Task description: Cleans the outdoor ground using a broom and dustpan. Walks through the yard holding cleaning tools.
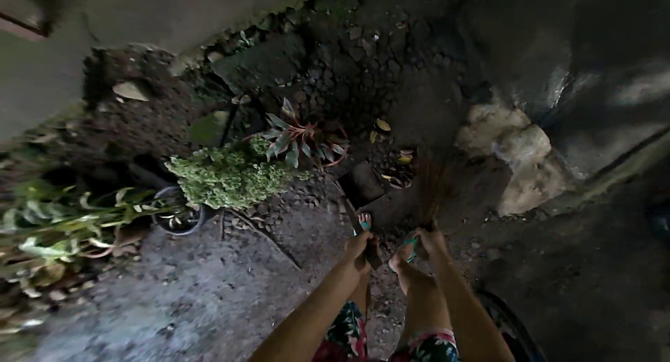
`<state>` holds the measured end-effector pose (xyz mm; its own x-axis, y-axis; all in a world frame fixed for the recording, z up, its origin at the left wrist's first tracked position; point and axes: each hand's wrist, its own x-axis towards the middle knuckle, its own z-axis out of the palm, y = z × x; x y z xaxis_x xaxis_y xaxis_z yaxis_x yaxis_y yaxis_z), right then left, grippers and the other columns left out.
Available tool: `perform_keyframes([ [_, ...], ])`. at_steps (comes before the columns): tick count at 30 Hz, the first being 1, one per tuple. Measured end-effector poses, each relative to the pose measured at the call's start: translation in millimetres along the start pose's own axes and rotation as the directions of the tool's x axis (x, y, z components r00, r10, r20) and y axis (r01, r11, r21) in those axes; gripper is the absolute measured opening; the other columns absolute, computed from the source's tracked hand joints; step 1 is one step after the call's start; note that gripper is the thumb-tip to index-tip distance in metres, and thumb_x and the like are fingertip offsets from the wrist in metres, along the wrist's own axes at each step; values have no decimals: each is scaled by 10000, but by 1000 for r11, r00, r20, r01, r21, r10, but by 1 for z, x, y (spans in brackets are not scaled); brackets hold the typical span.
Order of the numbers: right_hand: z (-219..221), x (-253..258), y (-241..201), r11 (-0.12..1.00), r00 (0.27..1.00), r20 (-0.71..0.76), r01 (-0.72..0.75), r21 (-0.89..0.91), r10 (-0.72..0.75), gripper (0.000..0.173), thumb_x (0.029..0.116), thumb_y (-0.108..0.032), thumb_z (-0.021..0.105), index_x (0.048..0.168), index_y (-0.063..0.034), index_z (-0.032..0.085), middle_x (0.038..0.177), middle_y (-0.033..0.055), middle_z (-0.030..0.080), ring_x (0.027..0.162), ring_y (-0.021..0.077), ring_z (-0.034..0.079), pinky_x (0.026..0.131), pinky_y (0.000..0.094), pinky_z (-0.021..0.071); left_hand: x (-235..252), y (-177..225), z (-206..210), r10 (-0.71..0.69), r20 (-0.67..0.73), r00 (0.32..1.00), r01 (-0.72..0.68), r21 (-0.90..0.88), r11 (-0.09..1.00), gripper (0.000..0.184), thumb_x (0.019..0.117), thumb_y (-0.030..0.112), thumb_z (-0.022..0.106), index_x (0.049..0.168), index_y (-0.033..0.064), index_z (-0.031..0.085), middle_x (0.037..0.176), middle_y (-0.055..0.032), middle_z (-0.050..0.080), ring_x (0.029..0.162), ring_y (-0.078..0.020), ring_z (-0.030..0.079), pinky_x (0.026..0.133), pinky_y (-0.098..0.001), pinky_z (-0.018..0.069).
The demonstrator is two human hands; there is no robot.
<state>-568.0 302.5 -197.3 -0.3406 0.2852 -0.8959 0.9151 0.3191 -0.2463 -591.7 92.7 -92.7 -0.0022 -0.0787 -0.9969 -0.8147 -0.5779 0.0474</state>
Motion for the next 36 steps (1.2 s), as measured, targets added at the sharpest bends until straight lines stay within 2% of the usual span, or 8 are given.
perform_keyframes([
  [6,74,-52,19,996,967,255,23,-81,-1,834,998,-280,673,1654,-128,180,1471,264,525,1337,389,549,1101,564,455,5,-17,4,17,-6,1000,-17,94,995,58,1006,49,513,1027,1,538,748,-88,572,552,-136,555,496,-258,507],
  [9,64,-76,27,996,928,369,65,-54,-41,812,995,-233,683,1639,-80,213,1520,254,479,1383,355,514,1150,517,423,6,-13,-2,15,-13,1000,-14,59,998,75,1022,62,495,1032,-4,529,712,-84,559,514,-123,534,463,-243,486],
  [12,27,-98,23,991,901,431,95,-89,-48,740,997,-243,689,1616,-113,305,1415,214,577,1214,297,630,1035,474,514,5,-5,-14,-3,6,1000,3,-15,1000,130,1049,99,474,991,2,537,658,-66,556,449,-101,522,405,-219,475],
  [13,13,-100,22,987,900,433,116,-111,-57,726,999,-248,684,1612,-124,317,1348,201,614,1125,279,666,972,466,548,2,-2,-20,-8,13,1000,8,-39,999,143,1053,103,470,988,-2,543,651,-64,557,438,-97,519,396,-215,472],
  [17,-28,-95,-4,955,957,274,166,-247,-96,743,999,-287,672,1630,-179,295,1360,204,625,1212,321,643,1050,530,506,-15,11,-36,-12,10,1000,13,-91,996,112,1040,69,465,991,-1,536,636,-49,531,415,-76,502,379,-197,470],
  [23,-11,3,-60,943,996,11,83,-322,-84,845,1016,-251,633,1669,-185,101,1369,260,603,1231,397,622,1034,557,494,-20,12,-42,7,-28,1000,-10,-101,995,107,1037,64,472,982,-1,537,660,-58,530,428,-92,501,401,-211,483],
  [29,21,-9,-32,909,964,266,129,-397,-21,834,972,-264,694,1646,-135,221,1472,246,530,1348,379,540,1119,563,437,-5,24,-31,5,-10,1000,-7,-216,976,68,1018,15,465,973,1,515,681,-72,535,438,-90,504,395,-198,475],
  [36,-42,-74,-37,901,905,424,204,-382,-25,768,985,-282,697,1629,-143,301,1465,193,554,1309,299,580,1110,493,462,4,40,-39,-20,65,998,40,-334,942,48,1002,5,448,993,11,495,702,-90,551,430,-97,508,379,-199,467],
])
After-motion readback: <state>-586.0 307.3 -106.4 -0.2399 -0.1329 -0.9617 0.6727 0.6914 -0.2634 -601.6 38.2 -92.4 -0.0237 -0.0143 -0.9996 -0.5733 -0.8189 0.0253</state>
